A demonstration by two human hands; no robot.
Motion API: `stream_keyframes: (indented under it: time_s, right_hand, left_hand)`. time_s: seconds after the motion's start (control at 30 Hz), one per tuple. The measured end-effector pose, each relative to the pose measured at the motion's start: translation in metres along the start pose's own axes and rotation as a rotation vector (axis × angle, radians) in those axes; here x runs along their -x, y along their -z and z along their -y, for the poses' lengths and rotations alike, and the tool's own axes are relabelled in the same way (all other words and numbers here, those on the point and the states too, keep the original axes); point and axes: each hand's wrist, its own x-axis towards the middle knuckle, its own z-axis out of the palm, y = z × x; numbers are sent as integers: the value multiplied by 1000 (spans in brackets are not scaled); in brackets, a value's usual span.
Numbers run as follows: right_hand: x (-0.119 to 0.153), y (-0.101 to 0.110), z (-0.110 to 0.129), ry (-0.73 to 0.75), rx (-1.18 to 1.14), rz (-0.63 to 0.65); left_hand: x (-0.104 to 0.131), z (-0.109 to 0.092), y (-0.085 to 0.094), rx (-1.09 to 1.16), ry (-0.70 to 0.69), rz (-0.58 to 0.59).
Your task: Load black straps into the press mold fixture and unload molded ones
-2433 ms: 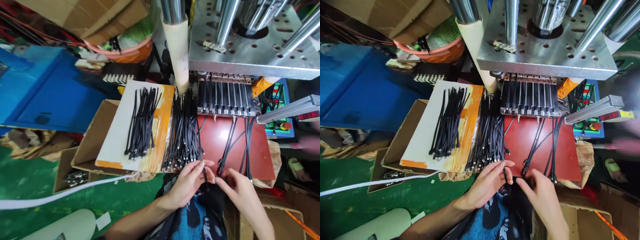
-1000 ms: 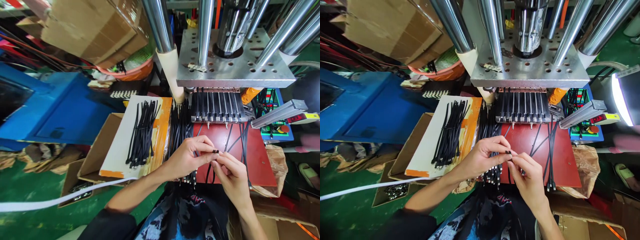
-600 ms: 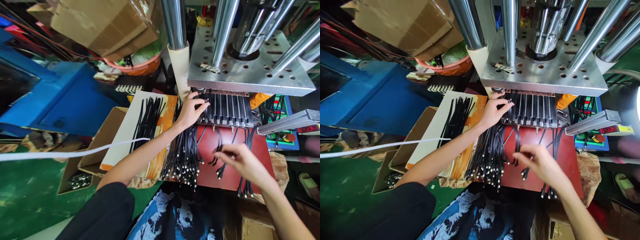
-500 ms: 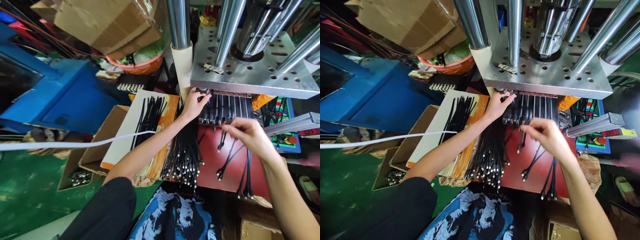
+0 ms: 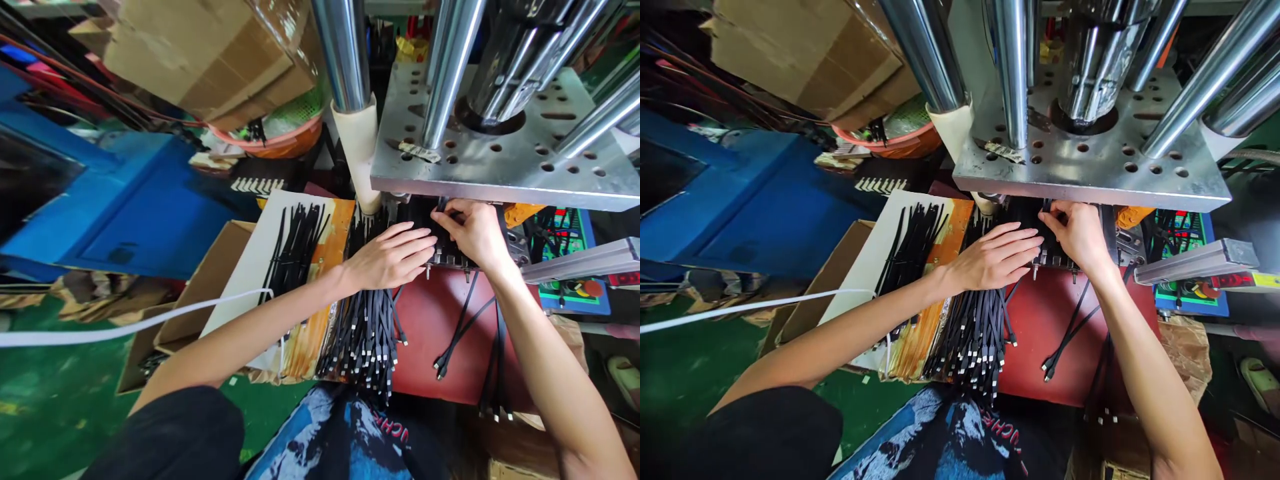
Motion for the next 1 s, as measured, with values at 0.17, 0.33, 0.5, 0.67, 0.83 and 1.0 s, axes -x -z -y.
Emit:
stream_keyframes:
  time_s: [0.17, 0.33, 0.5, 0.67, 0.83, 1.0]
  right_hand:
    - [2, 2, -6, -45, -183, 62]
    - [2, 4, -7, -80, -243, 69]
    - [4, 5, -7, -57, -251, 72]
    - [1, 4, -9, -37, -241, 89]
    - [9, 1, -1, -52, -73, -87]
    - [56, 7, 13, 121, 381, -38]
  left_hand:
    - [-8, -9, -9, 48, 146, -119]
    - [-13, -13, -15, -26, 179, -174]
    - [-12, -22, -12, -114, 165, -143]
    - [-17, -39, -7, -115, 237, -24]
    - [-18, -59, -16, -160, 355, 36]
    - [-20, -72, -17, -168, 417, 112]
